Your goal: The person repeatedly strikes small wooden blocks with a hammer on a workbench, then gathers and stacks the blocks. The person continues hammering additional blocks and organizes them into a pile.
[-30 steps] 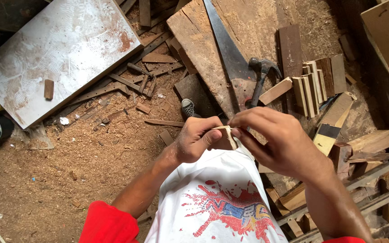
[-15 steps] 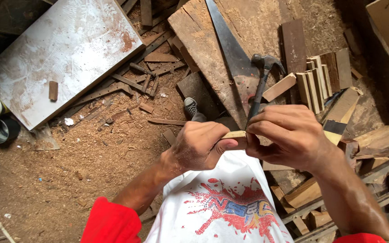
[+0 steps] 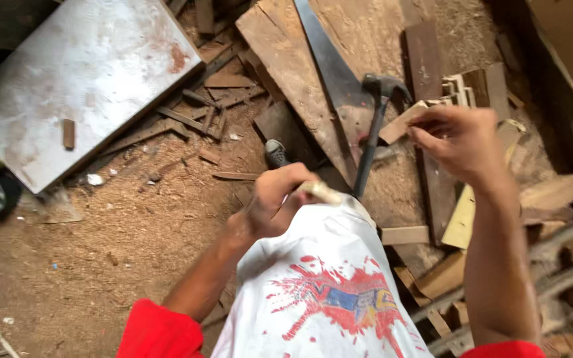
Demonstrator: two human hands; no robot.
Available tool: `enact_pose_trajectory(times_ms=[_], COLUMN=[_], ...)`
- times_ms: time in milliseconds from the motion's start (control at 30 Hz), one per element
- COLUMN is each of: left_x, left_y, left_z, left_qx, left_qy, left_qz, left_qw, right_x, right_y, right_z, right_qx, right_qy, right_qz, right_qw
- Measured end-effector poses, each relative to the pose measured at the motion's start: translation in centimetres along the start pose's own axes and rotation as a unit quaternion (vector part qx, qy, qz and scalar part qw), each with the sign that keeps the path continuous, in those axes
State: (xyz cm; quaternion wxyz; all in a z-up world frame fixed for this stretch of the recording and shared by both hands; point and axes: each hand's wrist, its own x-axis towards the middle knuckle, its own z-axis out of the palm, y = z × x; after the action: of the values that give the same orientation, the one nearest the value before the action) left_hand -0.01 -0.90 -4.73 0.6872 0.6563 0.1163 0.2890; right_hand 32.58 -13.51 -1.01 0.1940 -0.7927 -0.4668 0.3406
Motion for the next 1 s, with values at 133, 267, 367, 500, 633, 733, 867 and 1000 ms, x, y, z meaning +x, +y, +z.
enact_pose_trajectory(times_ms=[133, 267, 367, 500, 633, 733, 867, 1000], left_x=[0.1, -0.2, -0.5, -1.1, -0.3, 1.4, 3.5, 4.7], left_y=[-3.1, -8.0, -11.6, -15.9, -20.0, -22.8, -25.7, -25.5], left_z=[0.7, 1.3, 1.7, 2.7, 3.6, 4.5, 4.9, 5.0], left_qx=[0.025, 0.056, 0.076, 0.081, 0.082, 0.075, 0.037, 0.054], left_qy=[0.022, 0.042, 0.034, 0.091, 0.076, 0.089, 0.161, 0.198], left_qz=[-0.077, -0.136, -0.290, -0.144, -0.238, -0.254, -0.376, -0.353], left_qw=[0.996, 0.988, 0.953, 0.982, 0.965, 0.960, 0.912, 0.913], right_x=[1.7, -0.8, -2.7, -3.0, -0.6, 1.6, 2.7, 1.6], right_y=[3.5, 9.2, 12.7, 15.9, 17.4, 18.2, 17.3, 14.6], right_z=[7.0, 12.5, 15.4, 17.2, 18.0, 18.0, 18.0, 16.1], right_qx=[0.005, -0.001, 0.130, 0.230, 0.078, 0.108, 0.171, 0.153], right_qy=[-0.113, -0.129, -0.008, 0.199, 0.289, 0.305, 0.325, 0.357], right_qz=[0.374, 0.335, 0.382, 0.400, 0.375, 0.382, 0.390, 0.167], right_qw=[0.921, 0.933, 0.915, 0.864, 0.877, 0.866, 0.844, 0.906])
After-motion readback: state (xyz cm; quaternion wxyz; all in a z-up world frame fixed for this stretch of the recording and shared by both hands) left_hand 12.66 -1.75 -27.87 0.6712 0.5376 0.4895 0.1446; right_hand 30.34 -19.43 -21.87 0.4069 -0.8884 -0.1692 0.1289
